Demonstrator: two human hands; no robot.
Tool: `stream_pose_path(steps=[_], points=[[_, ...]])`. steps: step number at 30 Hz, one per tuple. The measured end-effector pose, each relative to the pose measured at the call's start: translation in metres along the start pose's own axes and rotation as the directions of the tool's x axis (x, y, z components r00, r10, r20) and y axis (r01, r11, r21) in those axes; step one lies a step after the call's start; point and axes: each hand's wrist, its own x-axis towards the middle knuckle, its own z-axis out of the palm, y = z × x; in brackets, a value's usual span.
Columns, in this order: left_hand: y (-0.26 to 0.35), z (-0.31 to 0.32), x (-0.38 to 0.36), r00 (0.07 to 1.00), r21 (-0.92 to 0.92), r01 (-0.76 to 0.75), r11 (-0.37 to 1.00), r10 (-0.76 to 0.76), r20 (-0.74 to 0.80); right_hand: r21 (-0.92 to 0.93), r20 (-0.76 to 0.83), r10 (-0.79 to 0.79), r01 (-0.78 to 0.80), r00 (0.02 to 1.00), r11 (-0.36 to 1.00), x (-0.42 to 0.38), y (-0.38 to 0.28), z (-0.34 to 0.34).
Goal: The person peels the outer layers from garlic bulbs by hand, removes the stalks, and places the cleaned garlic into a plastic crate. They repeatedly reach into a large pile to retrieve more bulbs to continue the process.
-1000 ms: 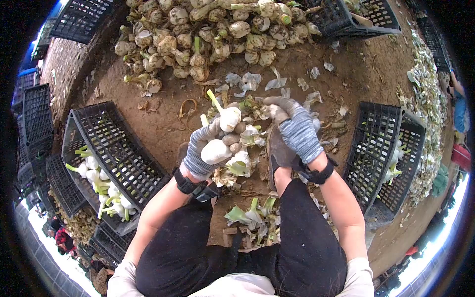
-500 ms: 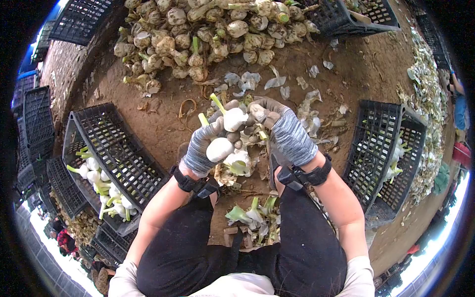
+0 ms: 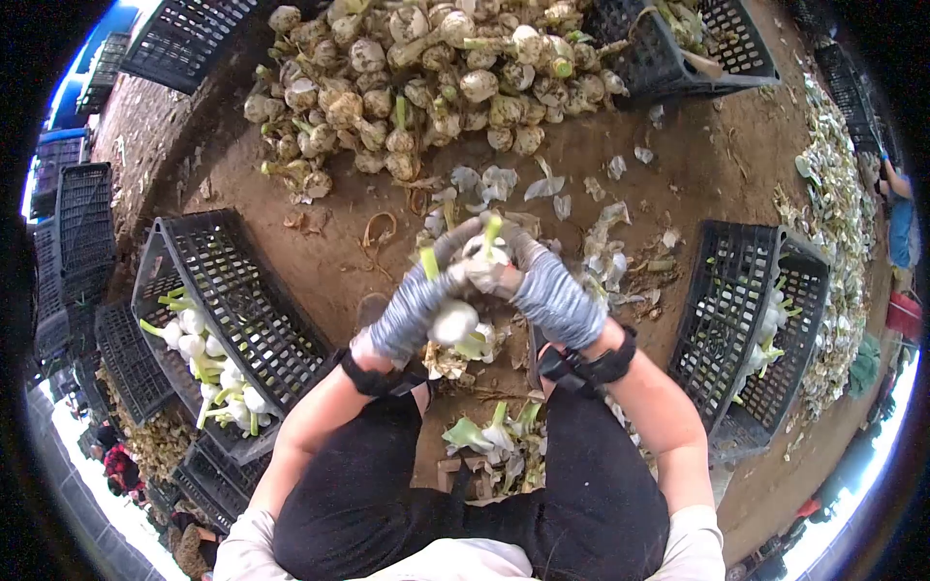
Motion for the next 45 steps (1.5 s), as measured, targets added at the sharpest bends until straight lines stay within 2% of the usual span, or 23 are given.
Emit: stream_pose_path(steps=[2, 4, 6, 8, 9, 10, 11, 12, 13, 14, 16, 18, 19, 20, 21, 26, 29, 32, 34, 35, 36, 40, 45], points=[[0.008, 0.003, -0.010, 0.997, 0.216, -0.065, 0.974, 0.055, 0.050, -0.122, 0.014, -0.063, 0.064, 0.998, 0.991, -0.001, 0.007, -0.008], [0.047, 0.000, -0.036, 0.995, 0.499, 0.058, 0.864, -0.092, 0.043, -0.161, -0.039, -0.016, 0.009, 0.999, 0.987, -0.020, -0.006, -0.022], [0.094, -0.006, -0.079, 0.953, 0.599, 0.288, 0.747, -0.165, -0.252, -0.029, -0.130, -0.094, 0.091, 0.987, 0.995, -0.050, -0.022, -0.055], [0.129, -0.009, -0.121, 0.824, 0.805, 0.265, 0.531, 0.308, -0.475, -0.307, -0.422, -0.237, 0.108, 0.875, 0.945, -0.096, -0.049, -0.089], [0.148, -0.017, -0.145, 0.705, 0.758, 0.383, 0.528, 0.364, -0.609, -0.453, -0.464, -0.342, 0.113, 0.817, 0.885, -0.122, -0.057, -0.114], [0.150, -0.046, -0.176, 0.629, 0.815, 0.465, 0.347, 0.518, -0.580, -0.748, -0.540, -0.426, -0.183, 0.726, 0.638, -0.151, -0.047, -0.173], [0.168, -0.062, -0.204, 0.625, 0.750, 0.660, 0.052, 0.516, -0.585, -0.616, -0.740, -0.283, -0.445, 0.611, 0.650, -0.175, -0.061, -0.188], [0.175, -0.071, -0.224, 0.642, 0.699, 0.694, -0.173, 0.588, -0.492, -0.742, -0.666, -0.421, -0.607, 0.616, 0.285, -0.192, -0.071, -0.195], [0.185, -0.072, -0.242, 0.521, 0.377, 0.852, -0.362, 0.529, -0.670, -0.619, -0.755, -0.286, -0.785, 0.590, 0.013, -0.211, -0.087, -0.195], [0.186, -0.075, -0.255, 0.540, 0.297, 0.836, -0.462, 0.589, -0.602, -0.565, -0.771, -0.332, -0.825, 0.543, -0.037, -0.208, -0.086, -0.206], [0.184, -0.079, -0.252, 0.552, 0.464, 0.820, -0.336, 0.677, -0.486, -0.885, -0.427, -0.591, -0.451, 0.685, 0.116, -0.164, -0.092, -0.169], [0.180, -0.045, -0.208, 0.661, 0.758, 0.626, -0.186, 0.641, -0.389, -0.936, -0.318, -0.566, -0.156, 0.761, 0.317, -0.092, -0.110, -0.112], [0.172, -0.030, -0.182, 0.728, 0.870, 0.483, -0.100, 0.597, -0.336, -0.993, -0.084, -0.636, -0.114, 0.767, -0.007, -0.055, -0.108, -0.104], [0.164, -0.017, -0.156, 0.785, 0.946, 0.323, -0.003, 0.559, -0.266, -0.981, -0.149, -0.559, -0.053, 0.816, 0.185, -0.015, -0.112, -0.083], [0.161, -0.006, -0.131, 0.866, 0.971, 0.226, -0.072, 0.472, -0.166, -0.998, 0.043, -0.611, 0.009, 0.790, -0.059, 0.024, -0.112, -0.076], [0.102, 0.009, -0.025, 0.956, 0.977, -0.196, -0.084, 0.206, 0.210, -0.858, 0.094, -0.670, -0.281, 0.736, -0.429, 0.194, -0.111, -0.054], [0.079, 0.014, 0.008, 0.971, 0.977, -0.211, 0.019, 0.115, 0.208, -0.855, 0.032, -0.661, -0.322, 0.750, -0.407, 0.208, -0.114, -0.069], [0.060, -0.001, 0.026, 0.927, 0.936, -0.248, 0.248, 0.342, 0.155, -0.993, 0.002, -0.636, -0.074, 0.772, -0.094, 0.184, -0.114, -0.091], [0.052, -0.009, 0.038, 0.935, 0.897, -0.205, 0.391, 0.348, 0.062, -0.877, -0.160, -0.639, 0.188, 0.753, 0.442, 0.155, -0.096, -0.083], [0.045, -0.013, 0.044, 0.924, 0.757, -0.212, 0.618, 0.379, -0.051, -0.687, -0.214, -0.601, 0.319, 0.770, 0.653, 0.128, -0.091, -0.063], [0.040, -0.015, 0.048, 0.911, 0.560, -0.224, 0.797, 0.375, -0.170, -0.685, -0.337, -0.355, 0.032, 0.872, 0.728, 0.110, -0.088, -0.059], [0.039, -0.009, 0.054, 0.938, 0.272, -0.315, 0.909, 0.342, -0.056, -0.269, -0.240, -0.293, 0.226, 0.926, 0.936, 0.075, -0.041, -0.023], [0.034, -0.010, 0.044, 0.920, 0.287, -0.363, 0.886, 0.391, -0.043, -0.228, -0.150, -0.248, 0.211, 0.957, 0.951, 0.062, -0.040, -0.019]])
